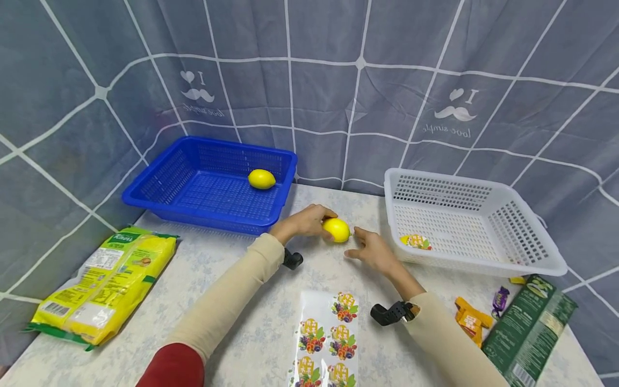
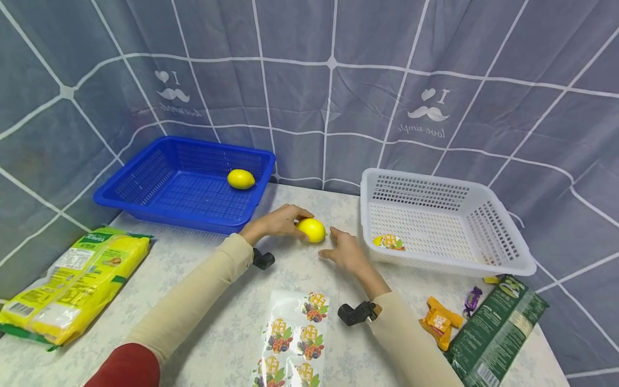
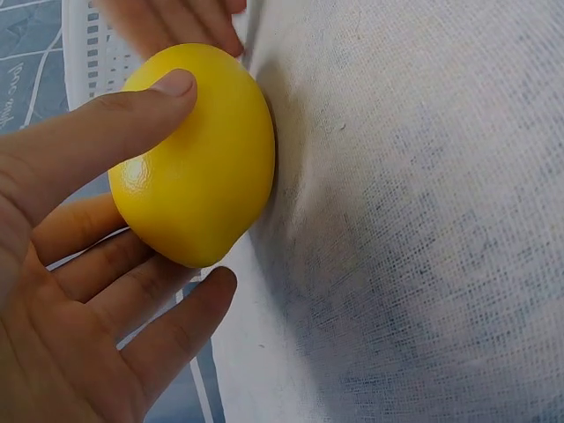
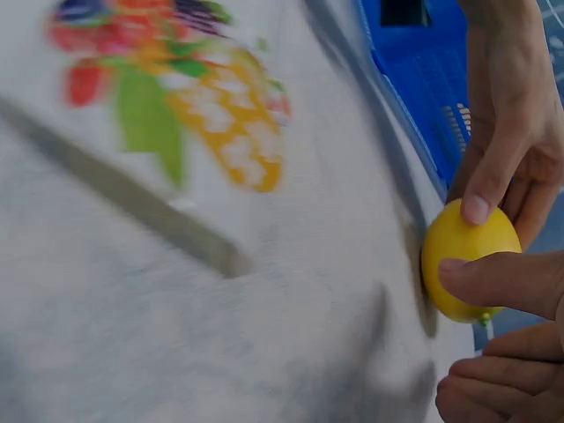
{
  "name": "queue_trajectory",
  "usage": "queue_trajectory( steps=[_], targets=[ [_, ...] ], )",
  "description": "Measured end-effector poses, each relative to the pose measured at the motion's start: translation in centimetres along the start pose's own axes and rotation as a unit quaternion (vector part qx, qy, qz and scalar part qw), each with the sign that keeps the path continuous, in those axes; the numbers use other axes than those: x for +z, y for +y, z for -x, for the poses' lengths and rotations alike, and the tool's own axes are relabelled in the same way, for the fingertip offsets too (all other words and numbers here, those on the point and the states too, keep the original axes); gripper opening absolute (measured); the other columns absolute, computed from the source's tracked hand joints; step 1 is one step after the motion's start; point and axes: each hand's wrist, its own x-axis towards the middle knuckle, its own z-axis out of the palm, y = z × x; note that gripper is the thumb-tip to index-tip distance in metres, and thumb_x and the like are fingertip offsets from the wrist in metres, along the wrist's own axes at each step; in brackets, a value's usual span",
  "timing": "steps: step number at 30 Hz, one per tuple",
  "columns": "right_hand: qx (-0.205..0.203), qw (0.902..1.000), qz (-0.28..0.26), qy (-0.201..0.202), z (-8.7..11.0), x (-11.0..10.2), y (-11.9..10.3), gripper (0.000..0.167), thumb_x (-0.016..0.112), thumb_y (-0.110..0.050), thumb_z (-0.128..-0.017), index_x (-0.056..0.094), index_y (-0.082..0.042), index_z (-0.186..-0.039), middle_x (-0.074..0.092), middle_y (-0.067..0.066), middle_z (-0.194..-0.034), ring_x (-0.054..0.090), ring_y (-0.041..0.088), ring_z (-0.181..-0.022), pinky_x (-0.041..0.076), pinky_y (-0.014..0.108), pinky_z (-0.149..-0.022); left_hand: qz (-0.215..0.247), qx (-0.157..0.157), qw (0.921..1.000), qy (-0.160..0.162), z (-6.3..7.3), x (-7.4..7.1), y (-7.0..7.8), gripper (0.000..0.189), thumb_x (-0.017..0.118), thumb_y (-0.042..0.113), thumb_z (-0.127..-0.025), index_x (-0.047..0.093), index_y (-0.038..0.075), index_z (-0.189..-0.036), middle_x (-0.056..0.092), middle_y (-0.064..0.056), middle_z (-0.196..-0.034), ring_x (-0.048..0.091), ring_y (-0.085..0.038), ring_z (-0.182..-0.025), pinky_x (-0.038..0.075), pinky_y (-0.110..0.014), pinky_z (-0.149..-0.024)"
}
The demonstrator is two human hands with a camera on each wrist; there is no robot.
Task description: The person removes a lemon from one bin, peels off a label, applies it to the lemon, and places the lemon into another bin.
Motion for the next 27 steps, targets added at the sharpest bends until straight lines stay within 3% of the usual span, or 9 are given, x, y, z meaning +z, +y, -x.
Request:
queue_trajectory(
  steps=[4, 8, 12, 14, 17, 22, 27],
  targets=[
    [-0.039, 0.9985, 0.038, 0.008, 2.7, 0.1, -0.4, 0.056, 0.074, -0.01, -0.087, 0.053, 0.007, -0.135, 0.06, 0.023, -0.129, 0.06, 0.039, -0.114, 0.049, 0.048, -0.097, -0.001, 0.002, 1.0, 0.004, 0.1, -0.1, 0.1, 0.062, 0.082, 0.014, -0.08, 0.057, -0.005, -0.133, 0.061, -0.017, -0.131, 0.059, -0.025, -0.117, 0.043, -0.03, -0.103],
    [-0.086, 0.9926, 0.061, -0.06, 5.3, 0.4, -0.8, 0.042, 0.075, -0.019, -0.088, 0.065, 0.0, -0.124, 0.07, 0.01, -0.113, 0.067, 0.026, -0.1, 0.055, 0.04, -0.086, 0.007, 0.007, 1.0, 0.0, 0.2, -0.1, 0.1, 0.063, 0.081, 0.016, -0.082, 0.055, -0.005, -0.135, 0.059, -0.016, -0.134, 0.058, -0.028, -0.119, 0.044, -0.032, -0.102],
    [-0.114, 0.9785, 0.095, -0.143, 7.1, 0.5, -1.1, 0.057, 0.079, -0.037, -0.083, 0.064, -0.002, -0.125, 0.066, 0.004, -0.114, 0.063, 0.02, -0.102, 0.052, 0.038, -0.088, 0.008, 0.002, 1.0, 0.0, 0.2, 0.0, 0.0, 0.063, 0.081, 0.019, -0.082, 0.056, -0.002, -0.136, 0.058, -0.014, -0.136, 0.057, -0.029, -0.121, 0.045, -0.034, -0.102],
    [-0.116, 0.9731, 0.111, -0.165, 7.6, 0.6, -1.2, 0.065, 0.081, -0.042, -0.079, 0.062, -0.003, -0.128, 0.062, 0.0, -0.115, 0.06, 0.018, -0.104, 0.05, 0.037, -0.09, 0.005, -0.002, 1.0, -0.003, 0.2, 0.1, 0.0, 0.063, 0.081, 0.02, -0.082, 0.056, -0.001, -0.136, 0.058, -0.013, -0.136, 0.056, -0.029, -0.122, 0.045, -0.034, -0.102],
    [-0.118, 0.9678, 0.132, -0.178, 7.9, 0.9, -1.2, 0.064, 0.084, -0.039, -0.077, 0.061, -0.007, -0.126, 0.056, -0.003, -0.113, 0.056, 0.016, -0.105, 0.049, 0.036, -0.092, -0.001, -0.001, 0.9999, -0.012, 0.1, 0.3, 0.1, 0.062, 0.081, 0.021, -0.083, 0.057, 0.0, -0.136, 0.059, -0.012, -0.135, 0.055, -0.028, -0.123, 0.043, -0.033, -0.103],
    [-0.108, 0.9702, 0.134, -0.17, 7.7, 1.1, -1.1, 0.047, 0.085, -0.029, -0.077, 0.064, -0.011, -0.115, 0.053, -0.007, -0.104, 0.054, 0.012, -0.094, 0.049, 0.032, -0.083, -0.003, 0.006, 0.9997, -0.022, 0.1, 0.4, 0.6, 0.061, 0.08, 0.021, -0.084, 0.056, 0.0, -0.136, 0.059, -0.012, -0.135, 0.053, -0.026, -0.123, 0.041, -0.034, -0.105],
    [-0.082, 0.9831, 0.062, -0.152, 7.3, 0.8, -0.8, 0.036, 0.084, -0.024, -0.077, 0.064, -0.015, -0.105, 0.057, -0.008, -0.095, 0.053, 0.011, -0.086, 0.048, 0.028, -0.074, -0.002, 0.021, 0.9991, -0.037, 0.2, 0.4, 0.8, 0.061, 0.081, 0.02, -0.083, 0.057, 0.0, -0.135, 0.061, -0.012, -0.133, 0.055, -0.025, -0.121, 0.042, -0.032, -0.104]
  ],
)
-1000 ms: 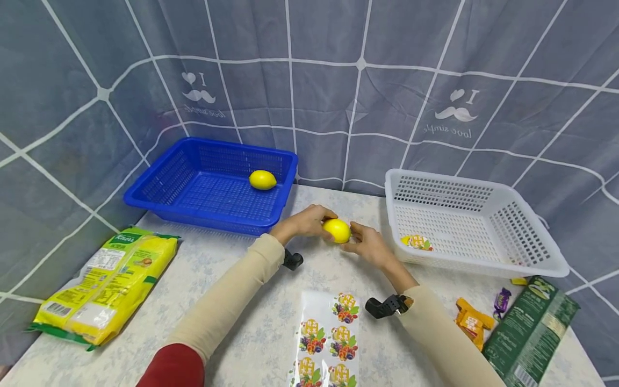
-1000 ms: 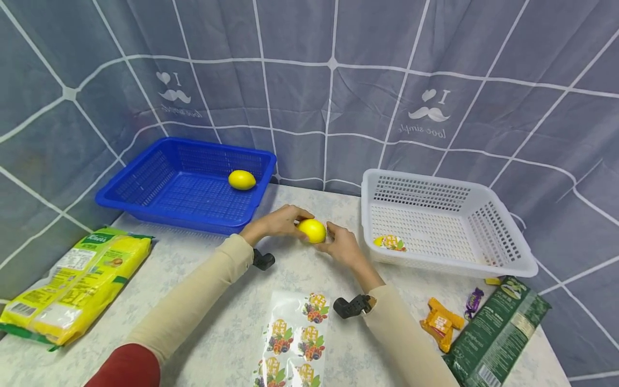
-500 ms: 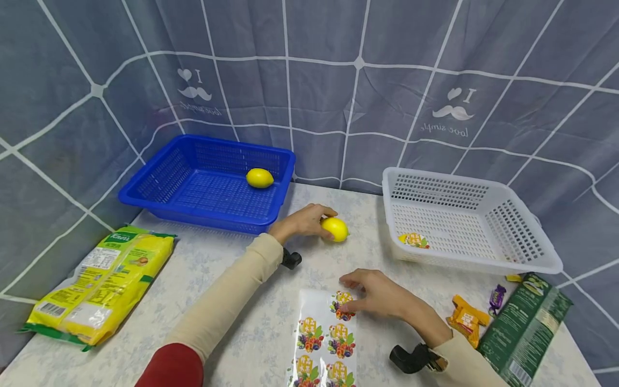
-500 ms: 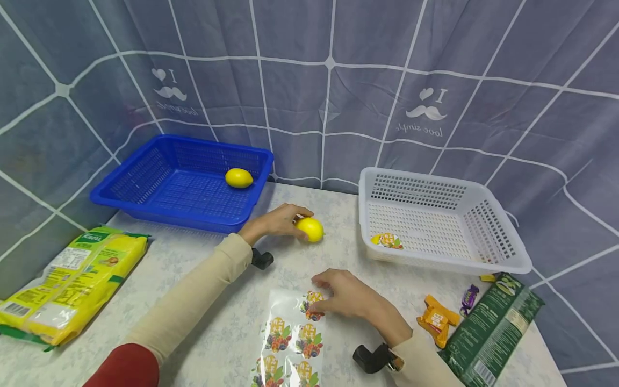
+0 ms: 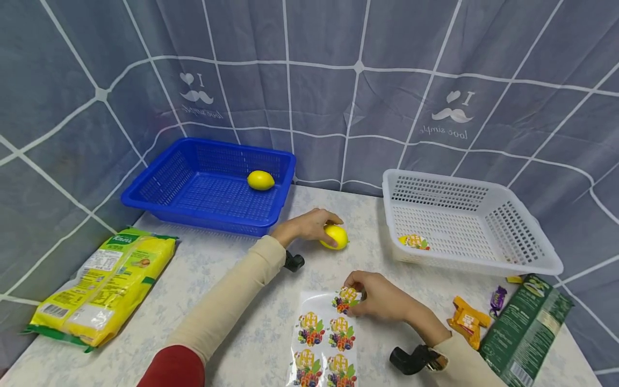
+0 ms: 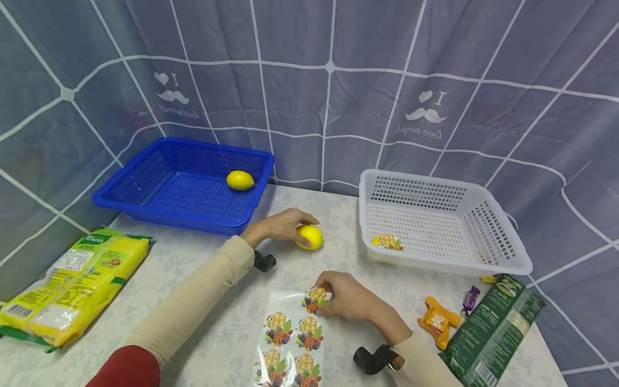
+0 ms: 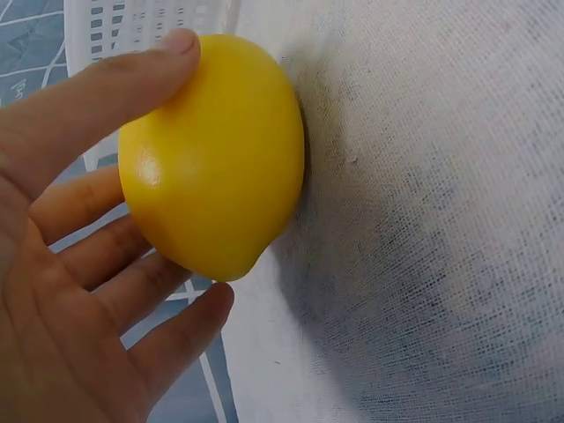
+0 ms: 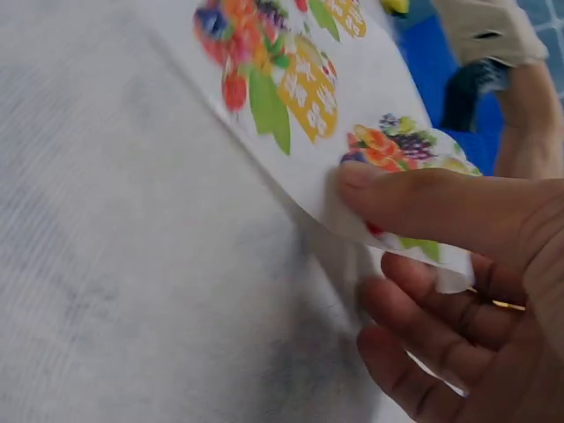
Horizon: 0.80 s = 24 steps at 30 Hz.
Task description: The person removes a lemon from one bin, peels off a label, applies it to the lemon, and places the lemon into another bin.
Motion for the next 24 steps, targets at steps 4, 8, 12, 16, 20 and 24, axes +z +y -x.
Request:
queue_trajectory(
  steps=[4, 8, 12, 16, 20, 24],
  targets=[
    [0.009, 0.9932, -0.113, 0.026, -0.2, -0.5, 0.3, 0.029, 0.082, -0.019, -0.08, 0.064, -0.01, -0.1, 0.063, -0.002, -0.09, 0.057, 0.012, -0.08, 0.048, 0.025, -0.068, 0.011, 0.014, 0.9997, -0.015, 0.1, 0.0, 0.0, 0.059, 0.08, 0.019, -0.083, 0.058, -0.001, -0.134, 0.061, -0.013, -0.132, 0.056, -0.023, -0.12, 0.042, -0.029, -0.103],
    [0.036, 0.974, -0.22, 0.042, -0.5, -1.1, 0.2, 0.03, 0.079, -0.016, -0.083, 0.062, -0.001, -0.103, 0.065, 0.003, -0.084, 0.056, 0.012, -0.071, 0.045, 0.024, -0.062, 0.024, 0.028, 0.9989, -0.028, 0.2, 0.1, 0.0, 0.056, 0.08, 0.017, -0.083, 0.06, -0.002, -0.132, 0.062, -0.013, -0.13, 0.058, -0.02, -0.114, 0.044, -0.025, -0.099],
    [0.063, 0.9543, -0.284, 0.067, -0.8, -1.5, -0.1, 0.032, 0.077, -0.018, -0.085, 0.063, 0.001, -0.106, 0.07, 0.007, -0.086, 0.062, 0.014, -0.076, 0.051, 0.029, -0.07, 0.032, 0.034, 0.9983, -0.034, 0.2, 0.1, 0.0, 0.054, 0.079, 0.015, -0.084, 0.06, -0.002, -0.131, 0.063, -0.013, -0.128, 0.06, -0.02, -0.108, 0.047, -0.025, -0.093],
    [0.063, 0.9364, -0.333, 0.091, -1.3, -1.8, -0.3, 0.031, 0.074, -0.017, -0.089, 0.06, 0.006, -0.105, 0.074, 0.011, -0.094, 0.07, 0.02, -0.087, 0.056, 0.037, -0.08, 0.034, 0.033, 0.9984, -0.032, 0.3, -0.2, 0.2, 0.052, 0.076, 0.018, -0.088, 0.059, -0.002, -0.133, 0.061, -0.013, -0.132, 0.058, -0.024, -0.119, 0.046, -0.032, -0.1],
    [0.065, 0.9265, -0.351, 0.118, -1.7, -2.0, -0.4, 0.031, 0.073, -0.015, -0.09, 0.055, 0.006, -0.104, 0.074, 0.009, -0.09, 0.07, 0.018, -0.083, 0.058, 0.038, -0.076, 0.037, 0.053, 0.9977, -0.023, 0.8, -1.5, 1.0, 0.047, 0.068, 0.024, -0.094, 0.059, 0.0, -0.133, 0.059, -0.012, -0.136, 0.052, -0.026, -0.128, 0.041, -0.041, -0.107],
    [0.076, 0.9222, -0.352, 0.142, -2.0, -2.3, -0.7, 0.034, 0.072, -0.012, -0.089, 0.051, 0.005, -0.111, 0.074, 0.004, -0.088, 0.069, 0.015, -0.08, 0.058, 0.037, -0.074, 0.051, 0.094, 0.9943, -0.006, 2.2, -3.5, 2.4, 0.039, 0.06, 0.022, -0.099, 0.061, 0.0, -0.131, 0.061, -0.012, -0.134, 0.054, -0.023, -0.126, 0.041, -0.04, -0.107]
  ],
)
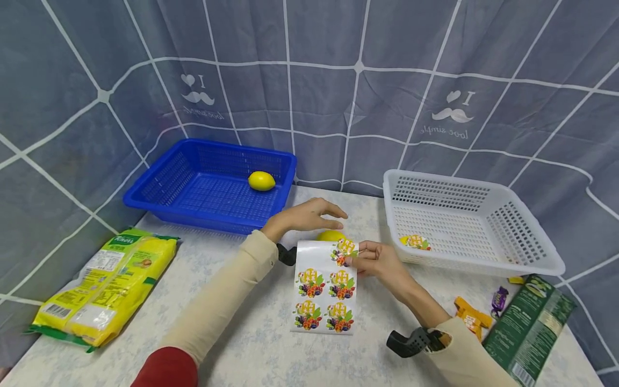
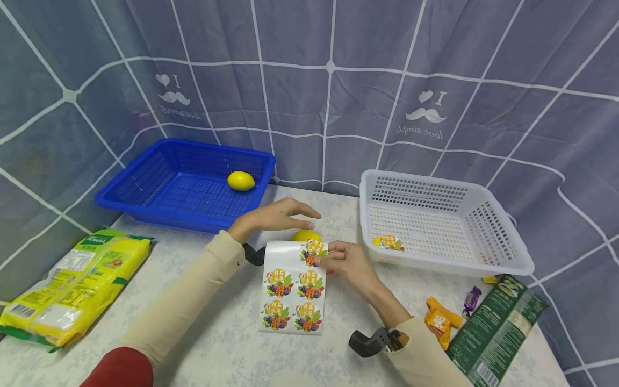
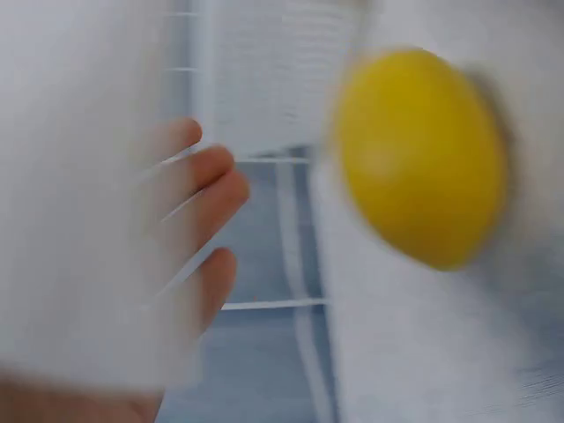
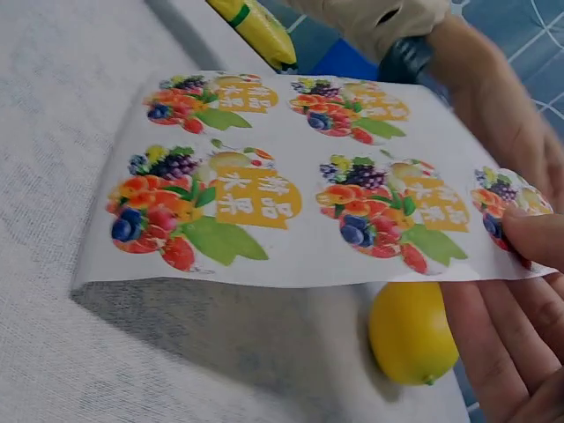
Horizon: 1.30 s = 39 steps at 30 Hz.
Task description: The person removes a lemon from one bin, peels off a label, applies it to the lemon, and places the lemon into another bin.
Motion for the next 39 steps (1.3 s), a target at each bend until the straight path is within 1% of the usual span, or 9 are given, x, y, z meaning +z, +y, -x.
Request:
queue_trajectory(
  steps=[3, 6, 8, 11, 14, 22, 28, 32, 39],
  targets=[
    [0.002, 0.9999, 0.004, 0.015, 0.0, 0.0, -0.5, 0.036, 0.072, -0.011, -0.089, 0.05, 0.005, -0.113, 0.073, 0.003, -0.088, 0.067, 0.013, -0.076, 0.058, 0.036, -0.073, 0.032, 0.01, 0.9994, 0.001, 1.2, -1.4, 1.7, 0.035, 0.057, 0.018, -0.101, 0.062, 0.0, -0.13, 0.062, -0.01, -0.132, 0.057, -0.019, -0.122, 0.044, -0.034, -0.104],
    [0.005, 0.9996, 0.01, 0.027, 0.1, -0.1, -1.0, 0.04, 0.072, -0.012, -0.089, 0.049, 0.006, -0.115, 0.073, 0.002, -0.088, 0.066, 0.012, -0.076, 0.058, 0.035, -0.073, 0.051, 0.006, 0.9984, -0.024, 2.4, -2.5, 3.3, 0.034, 0.056, 0.018, -0.102, 0.062, 0.001, -0.131, 0.062, -0.009, -0.132, 0.059, -0.017, -0.119, 0.046, -0.03, -0.101],
    [0.005, 0.9995, 0.01, 0.031, 0.2, -0.2, -1.2, 0.042, 0.073, -0.013, -0.088, 0.048, 0.006, -0.116, 0.073, 0.002, -0.089, 0.067, 0.013, -0.077, 0.058, 0.035, -0.073, 0.045, 0.011, 0.998, -0.044, 2.9, -3.0, 4.1, 0.034, 0.055, 0.019, -0.102, 0.062, 0.002, -0.131, 0.062, -0.008, -0.132, 0.06, -0.015, -0.118, 0.047, -0.029, -0.099],
    [0.0, 0.9995, 0.004, 0.031, 0.3, -0.1, -1.5, 0.044, 0.073, -0.014, -0.088, 0.047, 0.007, -0.117, 0.073, 0.003, -0.089, 0.068, 0.014, -0.079, 0.058, 0.035, -0.073, 0.028, 0.024, 0.9974, -0.062, 3.1, -2.9, 5.3, 0.034, 0.056, 0.017, -0.102, 0.062, 0.001, -0.131, 0.063, -0.009, -0.13, 0.061, -0.014, -0.116, 0.048, -0.028, -0.098],
    [-0.011, 0.9995, -0.003, 0.029, 0.4, 0.1, -1.7, 0.043, 0.073, -0.013, -0.088, 0.047, 0.007, -0.116, 0.073, 0.003, -0.089, 0.068, 0.015, -0.079, 0.059, 0.034, -0.072, 0.011, 0.036, 0.9974, -0.06, 3.0, -2.3, 6.1, 0.033, 0.057, 0.014, -0.101, 0.063, -0.001, -0.129, 0.065, -0.01, -0.128, 0.062, -0.013, -0.114, 0.048, -0.025, -0.096],
    [-0.027, 0.9992, -0.01, 0.029, 0.7, 0.5, -2.2, 0.035, 0.072, -0.009, -0.088, 0.05, 0.006, -0.111, 0.073, 0.001, -0.085, 0.066, 0.011, -0.075, 0.059, 0.033, -0.069, -0.052, 0.041, 0.9978, -0.01, 3.0, -0.8, 7.2, 0.025, 0.065, 0.004, -0.094, 0.071, 0.0, -0.117, 0.071, -0.009, -0.114, 0.068, -0.014, -0.104, 0.051, -0.022, -0.09],
    [-0.029, 0.9989, -0.015, 0.033, 0.9, 0.5, -2.3, 0.036, 0.073, -0.01, -0.089, 0.051, 0.006, -0.113, 0.074, 0.001, -0.087, 0.066, 0.012, -0.076, 0.058, 0.033, -0.069, -0.031, 0.031, 0.9984, 0.037, 3.0, -0.6, 7.3, 0.016, 0.069, 0.002, -0.09, 0.077, 0.003, -0.104, 0.075, -0.006, -0.099, 0.071, -0.01, -0.091, 0.054, -0.019, -0.079],
    [-0.03, 0.9991, -0.024, 0.017, 1.0, 0.6, -2.4, 0.038, 0.073, -0.013, -0.089, 0.054, 0.007, -0.116, 0.074, 0.0, -0.088, 0.067, 0.013, -0.079, 0.059, 0.037, -0.072, -0.021, 0.033, 0.9975, 0.059, 3.0, -0.8, 7.2, 0.014, 0.07, 0.002, -0.09, 0.077, 0.002, -0.101, 0.075, -0.006, -0.095, 0.071, -0.008, -0.087, 0.054, -0.019, -0.075],
    [-0.043, 0.9986, 0.01, -0.03, 1.5, 0.5, -2.3, 0.025, 0.073, -0.014, -0.089, 0.062, 0.006, -0.1, 0.071, 0.003, -0.086, 0.068, 0.017, -0.087, 0.058, 0.042, -0.076, -0.003, 0.043, 0.9946, 0.094, 3.2, -1.2, 7.1, 0.015, 0.069, 0.003, -0.091, 0.076, 0.0, -0.103, 0.075, -0.007, -0.096, 0.071, -0.009, -0.088, 0.054, -0.021, -0.076]
  ],
)
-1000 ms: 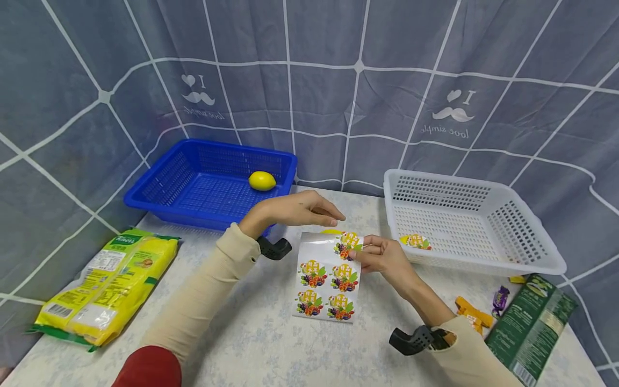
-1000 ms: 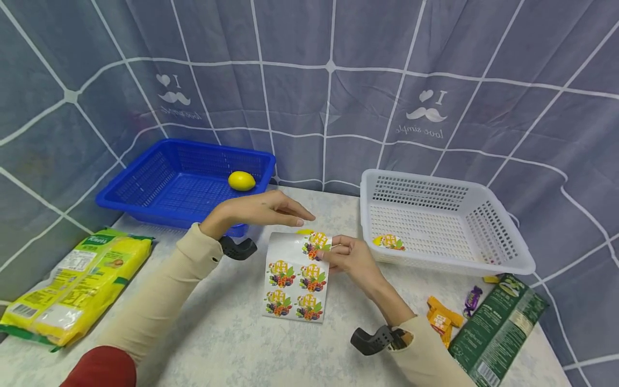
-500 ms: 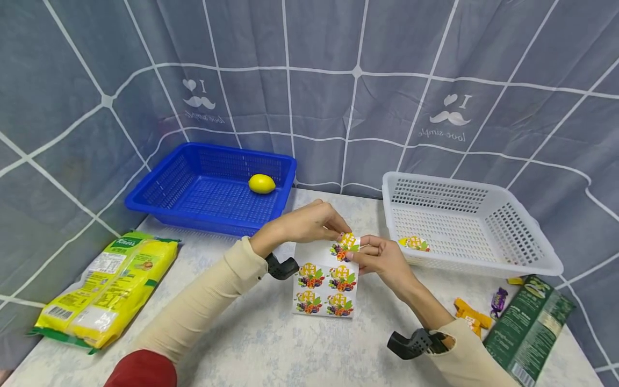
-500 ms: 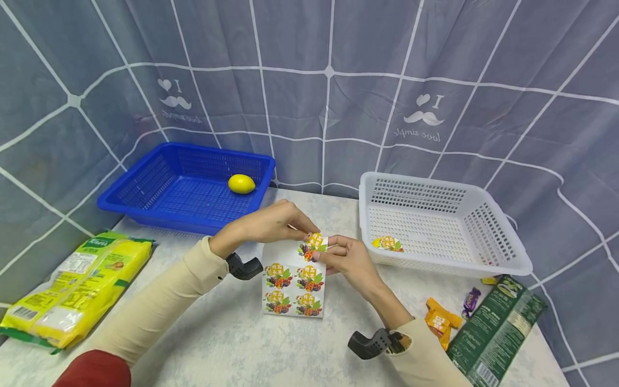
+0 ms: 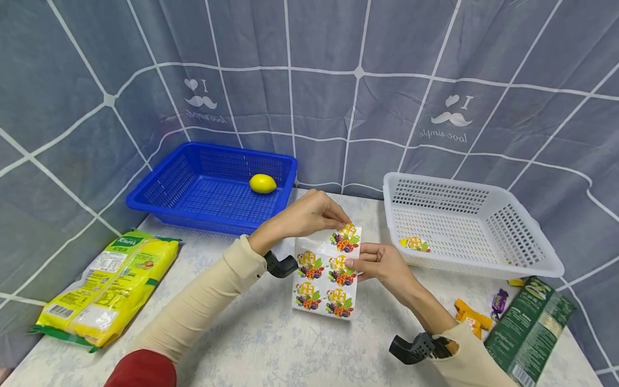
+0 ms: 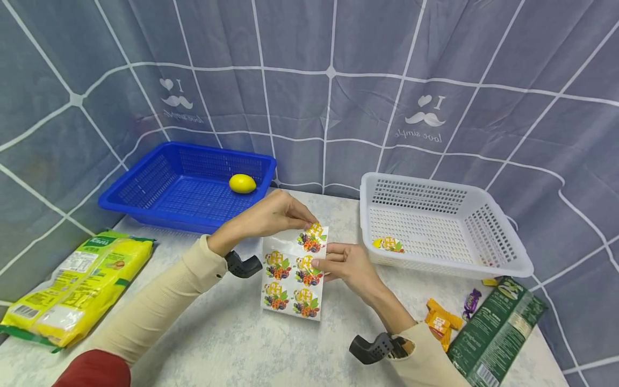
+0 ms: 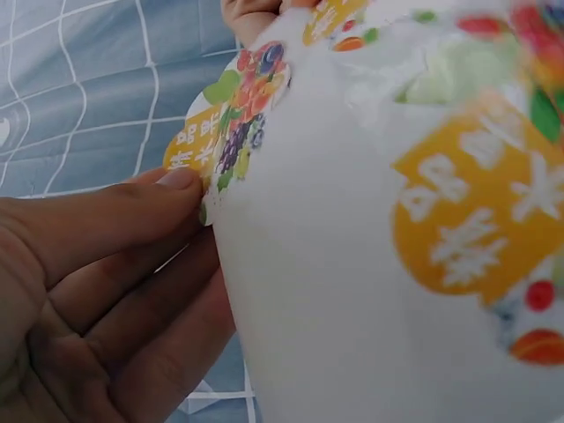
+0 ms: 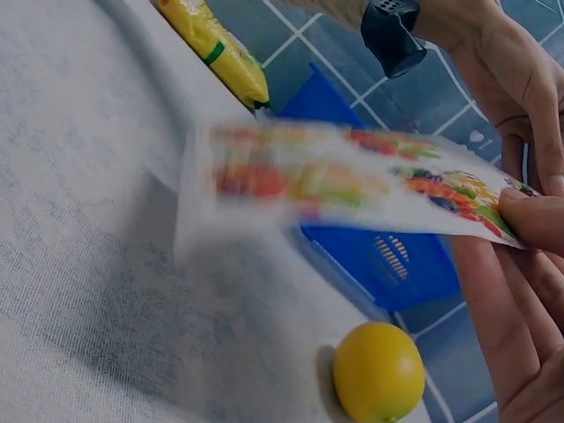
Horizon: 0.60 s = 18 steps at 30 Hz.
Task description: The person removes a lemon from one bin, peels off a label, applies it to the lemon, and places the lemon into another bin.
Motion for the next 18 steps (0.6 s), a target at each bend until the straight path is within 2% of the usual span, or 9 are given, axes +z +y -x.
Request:
queue_trajectory(
  steps=[3, 6, 10, 13, 18],
  targets=[
    [0.008, 0.9999, 0.004, 0.007, 0.03, -0.04, 0.05, 0.023, 0.072, -0.016, -0.09, 0.065, 0.003, -0.102, 0.072, 0.003, -0.089, 0.068, 0.017, -0.088, 0.059, 0.041, -0.076, 0.01, 0.003, 0.9999, 0.006, 0.03, 0.02, 0.04, 0.015, 0.069, 0.003, -0.091, 0.077, 0.0, -0.103, 0.075, -0.007, -0.095, 0.071, -0.008, -0.087, 0.055, -0.02, -0.075],
    [0.023, 0.9996, 0.005, 0.016, 0.04, -0.06, 0.07, 0.021, 0.072, -0.018, -0.091, 0.063, 0.0, -0.093, 0.071, 0.001, -0.086, 0.067, 0.015, -0.087, 0.059, 0.038, -0.076, 0.018, 0.013, 0.9997, 0.009, 0.06, 0.09, 0.03, 0.014, 0.068, 0.003, -0.091, 0.076, 0.0, -0.103, 0.075, -0.007, -0.095, 0.071, -0.007, -0.086, 0.055, -0.021, -0.073],
    [0.045, 0.9986, -0.003, 0.027, 0.09, -0.07, 0.1, 0.023, 0.072, -0.021, -0.091, 0.057, -0.005, -0.082, 0.066, -0.002, -0.079, 0.062, 0.01, -0.082, 0.058, 0.033, -0.074, 0.004, 0.032, 0.9994, 0.013, 0.03, 0.16, -0.01, 0.015, 0.068, 0.004, -0.092, 0.077, 0.001, -0.103, 0.075, -0.004, -0.096, 0.069, -0.007, -0.081, 0.052, -0.02, -0.067],
    [0.057, 0.9976, -0.026, 0.028, 0.07, -0.05, 0.19, 0.019, 0.071, -0.019, -0.091, 0.059, -0.007, -0.082, 0.064, -0.004, -0.076, 0.059, 0.007, -0.078, 0.058, 0.028, -0.071, -0.006, 0.041, 0.999, 0.014, 0.01, 0.21, -0.04, 0.015, 0.068, 0.004, -0.092, 0.077, 0.002, -0.103, 0.075, -0.002, -0.095, 0.066, -0.009, -0.075, 0.047, -0.02, -0.061],
    [0.056, 0.9969, -0.053, 0.01, 0.03, -0.11, 0.47, 0.015, 0.071, -0.016, -0.091, 0.062, -0.006, -0.083, 0.064, -0.005, -0.076, 0.058, 0.005, -0.075, 0.056, 0.023, -0.067, -0.007, 0.049, 0.9986, 0.02, -0.04, 0.12, -0.1, 0.014, 0.067, 0.004, -0.092, 0.078, 0.003, -0.102, 0.075, -0.002, -0.095, 0.063, -0.01, -0.07, 0.043, -0.02, -0.058]
  ],
)
